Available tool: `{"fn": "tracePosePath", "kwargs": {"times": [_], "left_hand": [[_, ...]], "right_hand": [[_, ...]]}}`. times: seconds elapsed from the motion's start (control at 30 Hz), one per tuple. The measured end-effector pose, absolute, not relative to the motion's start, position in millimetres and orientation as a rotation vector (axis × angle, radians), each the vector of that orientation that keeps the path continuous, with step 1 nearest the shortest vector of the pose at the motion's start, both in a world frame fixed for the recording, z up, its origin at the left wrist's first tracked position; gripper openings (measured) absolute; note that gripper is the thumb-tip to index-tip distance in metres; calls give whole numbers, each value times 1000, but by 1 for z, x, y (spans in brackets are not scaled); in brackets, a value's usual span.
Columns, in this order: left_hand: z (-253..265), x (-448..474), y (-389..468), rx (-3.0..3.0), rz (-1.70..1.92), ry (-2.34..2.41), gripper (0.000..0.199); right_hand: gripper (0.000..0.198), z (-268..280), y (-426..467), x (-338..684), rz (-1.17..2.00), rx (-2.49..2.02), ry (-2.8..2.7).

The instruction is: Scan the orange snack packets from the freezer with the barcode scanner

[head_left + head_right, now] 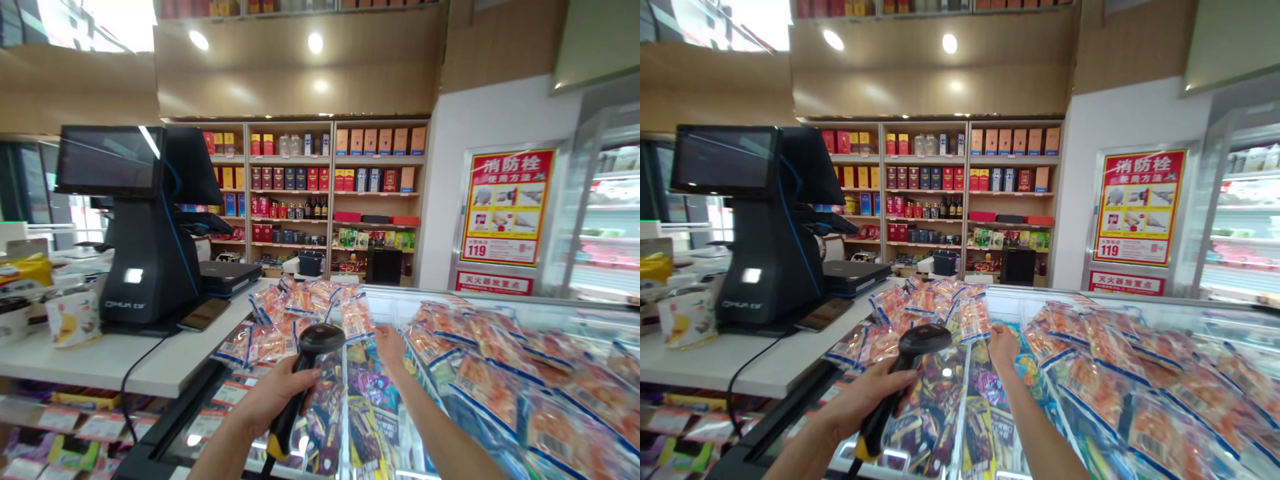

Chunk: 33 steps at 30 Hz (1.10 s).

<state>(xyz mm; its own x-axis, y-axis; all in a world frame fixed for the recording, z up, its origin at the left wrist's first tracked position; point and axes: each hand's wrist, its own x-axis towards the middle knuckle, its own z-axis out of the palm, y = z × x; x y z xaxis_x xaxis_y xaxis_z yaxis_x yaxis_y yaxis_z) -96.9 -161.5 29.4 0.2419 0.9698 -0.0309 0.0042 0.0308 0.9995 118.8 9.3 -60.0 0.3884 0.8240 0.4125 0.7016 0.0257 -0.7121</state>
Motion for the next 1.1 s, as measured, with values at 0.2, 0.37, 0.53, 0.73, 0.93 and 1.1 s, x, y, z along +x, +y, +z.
{"fn": "tracePosePath", "kwargs": {"times": [0.2, 0.37, 0.53, 0.73, 0.93, 1.1], "left_hand": [[34, -87, -168, 1364, 957, 976, 18], [32, -87, -167, 1341, 995, 1018, 20], [29, -100, -160, 1279, 1083, 1086, 22], [21, -127, -153, 1223, 1134, 1113, 23], [20, -150, -157, 1102, 1199, 1200, 24], [18, -169, -161, 1062, 1243, 1210, 25]], "right_hand": [[25, -60, -2, 135, 103, -1700, -1355], [25, -58, -14, 151, -12, -1814, -1370], [25, -53, -27, 162, -175, -1953, -1328], [33, -58, -26, 137, -471, -1775, -1717], [29, -69, -15, 127, -410, -1837, -2004], [26, -76, -8, 158, -432, -2040, -1823]]}}
